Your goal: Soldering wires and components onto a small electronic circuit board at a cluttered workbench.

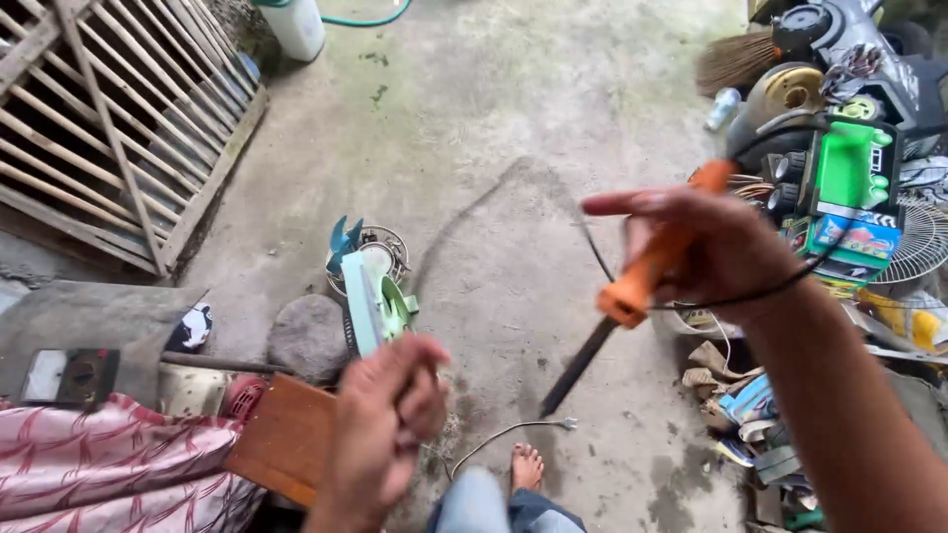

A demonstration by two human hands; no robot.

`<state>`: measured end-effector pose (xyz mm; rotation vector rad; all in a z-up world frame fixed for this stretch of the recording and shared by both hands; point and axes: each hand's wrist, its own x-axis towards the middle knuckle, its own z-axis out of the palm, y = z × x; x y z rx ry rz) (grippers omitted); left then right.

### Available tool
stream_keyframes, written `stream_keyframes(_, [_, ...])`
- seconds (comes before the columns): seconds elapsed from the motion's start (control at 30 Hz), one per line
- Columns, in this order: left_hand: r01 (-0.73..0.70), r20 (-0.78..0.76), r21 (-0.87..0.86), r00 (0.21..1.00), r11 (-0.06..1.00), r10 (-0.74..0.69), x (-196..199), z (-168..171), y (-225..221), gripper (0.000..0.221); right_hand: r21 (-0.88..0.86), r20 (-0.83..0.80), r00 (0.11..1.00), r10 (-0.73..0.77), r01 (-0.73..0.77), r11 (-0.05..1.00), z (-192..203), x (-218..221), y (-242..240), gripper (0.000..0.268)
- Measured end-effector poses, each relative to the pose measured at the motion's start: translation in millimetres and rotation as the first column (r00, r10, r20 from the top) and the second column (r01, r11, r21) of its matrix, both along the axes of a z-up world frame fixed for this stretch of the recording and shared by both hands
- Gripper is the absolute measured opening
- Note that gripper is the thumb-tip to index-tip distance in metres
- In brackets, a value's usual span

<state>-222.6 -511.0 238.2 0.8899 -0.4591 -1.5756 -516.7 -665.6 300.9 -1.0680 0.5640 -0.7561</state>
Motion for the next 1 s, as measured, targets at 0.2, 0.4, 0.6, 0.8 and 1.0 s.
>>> stream_keyframes(0.2, [0.03,-0.124,-0.054,0.992,0.998,-0.037,-16.8,72.7,-121.2,0.038,0.006,-0.092,0.843,-0.53,0.533,0.846,1.6,-91.1,-44.9,0.034])
stream_keyframes(0.4, [0.179,-0.023,0.018,0.984,0.984,-0.179,-68.8,57.4,-253.7,0.045,0.095,0.047,0.685,-0.727,0.721,0.686,-59.6,-158.8,-98.7,0.03])
stream_keyframes(0.6, [0.373,0.126,0.129,0.913,0.919,-0.389,-131.9,32.9,-425.6,0.049,0.261,-0.012,0.248,-0.969,0.936,0.236,-118.1,-220.9,-161.2,0.024])
stream_keyframes(0.8, [0.551,0.182,0.317,0.764,0.772,-0.62,-194.4,23.5,-571.4,0.049,0.285,-0.021,0.006,-1.0,0.958,0.0,-148.3,-250.9,-214.0,0.026])
stream_keyframes(1.0, [0.619,0.079,0.357,0.726,0.699,-0.683,-298.4,-31.4,-683.8,0.06,0.3,-0.036,-0.208,-0.978,0.931,-0.209,-194.9,-293.7,-251.4,0.03])
